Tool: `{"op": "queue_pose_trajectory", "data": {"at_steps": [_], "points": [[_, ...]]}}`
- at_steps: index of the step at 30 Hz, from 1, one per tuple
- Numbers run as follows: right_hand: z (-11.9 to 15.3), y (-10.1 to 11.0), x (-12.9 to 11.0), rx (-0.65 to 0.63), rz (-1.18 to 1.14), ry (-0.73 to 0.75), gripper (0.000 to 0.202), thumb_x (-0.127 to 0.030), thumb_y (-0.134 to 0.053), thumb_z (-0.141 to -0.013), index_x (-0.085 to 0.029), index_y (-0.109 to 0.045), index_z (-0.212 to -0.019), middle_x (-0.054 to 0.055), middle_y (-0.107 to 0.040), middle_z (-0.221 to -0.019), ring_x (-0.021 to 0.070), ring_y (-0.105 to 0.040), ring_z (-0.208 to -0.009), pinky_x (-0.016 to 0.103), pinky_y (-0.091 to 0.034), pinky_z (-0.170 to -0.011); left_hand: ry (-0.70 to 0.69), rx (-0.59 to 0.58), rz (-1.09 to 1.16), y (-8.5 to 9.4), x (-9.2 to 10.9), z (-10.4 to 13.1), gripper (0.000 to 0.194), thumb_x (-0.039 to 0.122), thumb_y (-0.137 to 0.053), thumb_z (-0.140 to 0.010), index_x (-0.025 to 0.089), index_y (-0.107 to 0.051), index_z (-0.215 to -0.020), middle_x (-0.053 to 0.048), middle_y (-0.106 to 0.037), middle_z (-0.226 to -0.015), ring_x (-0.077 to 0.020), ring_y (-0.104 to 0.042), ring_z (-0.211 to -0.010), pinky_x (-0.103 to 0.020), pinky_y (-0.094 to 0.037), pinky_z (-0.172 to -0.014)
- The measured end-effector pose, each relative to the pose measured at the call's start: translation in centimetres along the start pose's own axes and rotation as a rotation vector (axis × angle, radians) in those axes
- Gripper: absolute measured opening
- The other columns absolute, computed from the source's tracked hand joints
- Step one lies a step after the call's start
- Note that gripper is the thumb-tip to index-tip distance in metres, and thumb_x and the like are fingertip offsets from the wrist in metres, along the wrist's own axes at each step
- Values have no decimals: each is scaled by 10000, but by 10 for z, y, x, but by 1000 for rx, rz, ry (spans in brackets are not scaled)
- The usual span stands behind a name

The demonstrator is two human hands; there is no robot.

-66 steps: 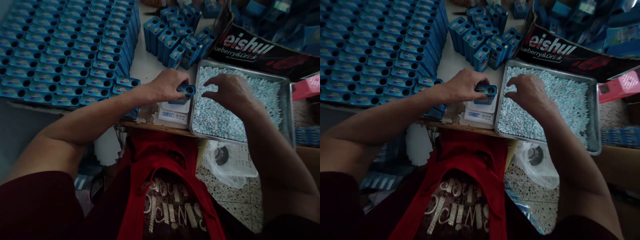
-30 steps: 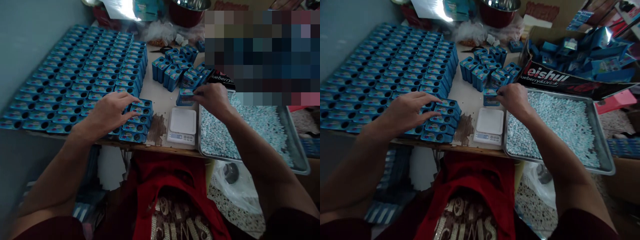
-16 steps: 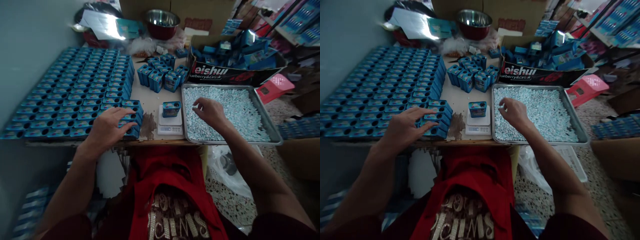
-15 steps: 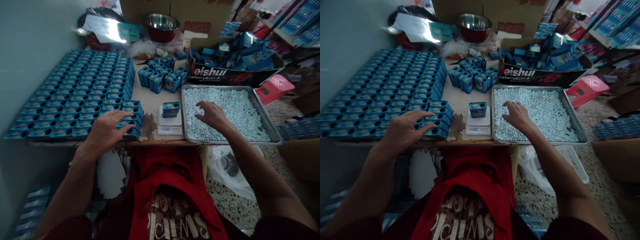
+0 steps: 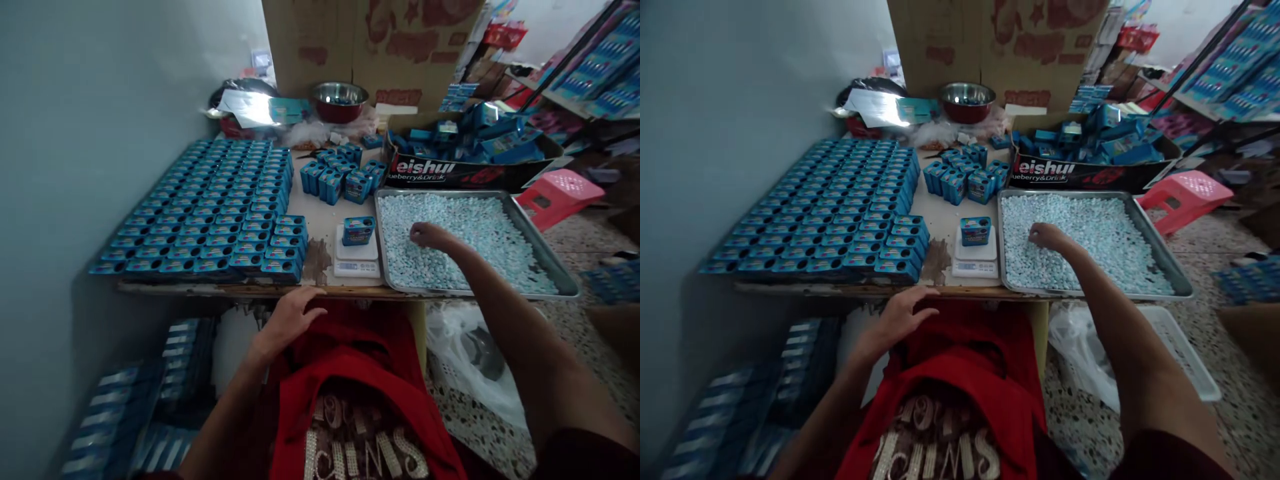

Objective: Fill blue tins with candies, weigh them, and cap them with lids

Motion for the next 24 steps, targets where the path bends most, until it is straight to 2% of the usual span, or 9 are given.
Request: {"op": "queue_pose_trajectory", "data": {"at_steps": [4, 6, 8, 11, 14, 16, 20, 22, 24], "points": [[11, 18, 8, 54, -370, -56, 385, -457, -788, -828, -292, -443, -784, -35, -425, -648, 152, -369, -586, 269, -339, -564, 95, -30, 148, -11, -26, 17, 260, 266, -886, -953, 328, -889, -1205, -46, -926, -1252, -341, -900, -1192, -507, -722, -1155], [19, 21, 12, 79, -523, -60, 461, -500, -781, -796, -303, -365, -783, -54, -326, -662, 152, -299, -592, 255, -285, -523, 135, -48, 210, -14, -31, 19, 232, 291, -874, -954, 320, -891, -1183, -47, -930, -1226, -340, -905, -1170, -506, -729, -1140], [24, 19, 16, 102, -647, -76, 488, -528, -772, -802, -305, -339, -777, -49, -300, -675, 163, -306, -600, 255, -301, -499, 144, -73, 262, -18, -28, 12, 228, 293, -866, -960, 313, -889, -1186, -51, -929, -1226, -334, -904, -1167, -501, -734, -1130], [26, 9, 22, 97, -777, -136, 470, -477, -839, -792, -299, -405, -757, -20, -403, -678, 169, -382, -606, 256, -350, -474, 104, -59, 303, -22, -17, -10, 282, 280, -888, -957, 306, -880, -1238, -69, -918, -1261, -332, -893, -1179, -510, -729, -1139], [23, -1, 24, 22, -832, -203, 373, -304, -941, -710, -258, -578, -784, 6, -561, -714, 132, -438, -601, 216, -329, -463, 48, 42, 280, -23, -6, -39, 354, 280, -883, -983, 279, -854, -1336, -104, -892, -1337, -339, -863, -1264, -531, -703, -1187], [21, -1, 23, -12, -794, -230, 325, -222, -979, -700, -217, -685, -839, 24, -652, -734, 110, -496, -598, 190, -335, -475, 28, 125, 300, -25, -2, -57, 441, 289, -881, -994, 256, -809, -1428, -124, -868, -1404, -333, -845, -1324, -526, -680, -1228], [15, 8, 8, -89, -641, -153, 284, -166, -1027, -753, -193, -767, -864, -2, -665, -664, 100, -527, -581, 205, -394, -524, 64, 270, 427, -36, -10, -86, 649, 359, -930, -972, 233, -683, -1558, -145, -833, -1448, -324, -828, -1367, -529, -657, -1274], [15, 12, -8, -137, -664, -89, 270, -189, -1037, -786, -207, -792, -897, -10, -674, -687, 118, -566, -610, 243, -470, -574, 115, 302, 473, -43, -19, -98, 699, 401, -929, -983, 244, -631, -1596, -144, -812, -1461, -326, -801, -1422, -538, -648, -1290], [16, 18, -26, -127, -708, -49, 252, -253, -1035, -834, -225, -799, -920, 8, -720, -759, 152, -646, -672, 297, -562, -647, 152, 301, 506, -48, -29, -110, 724, 439, -919, -1005, 263, -588, -1624, -149, -785, -1496, -333, -770, -1477, -549, -636, -1305]]}}
Point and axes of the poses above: each hand's wrist, its own z-axis away from the middle knuckle, its own y-axis out of the back of the hand, x = y × z, the point moved 4 cm from there along -z, towards the middle knuckle
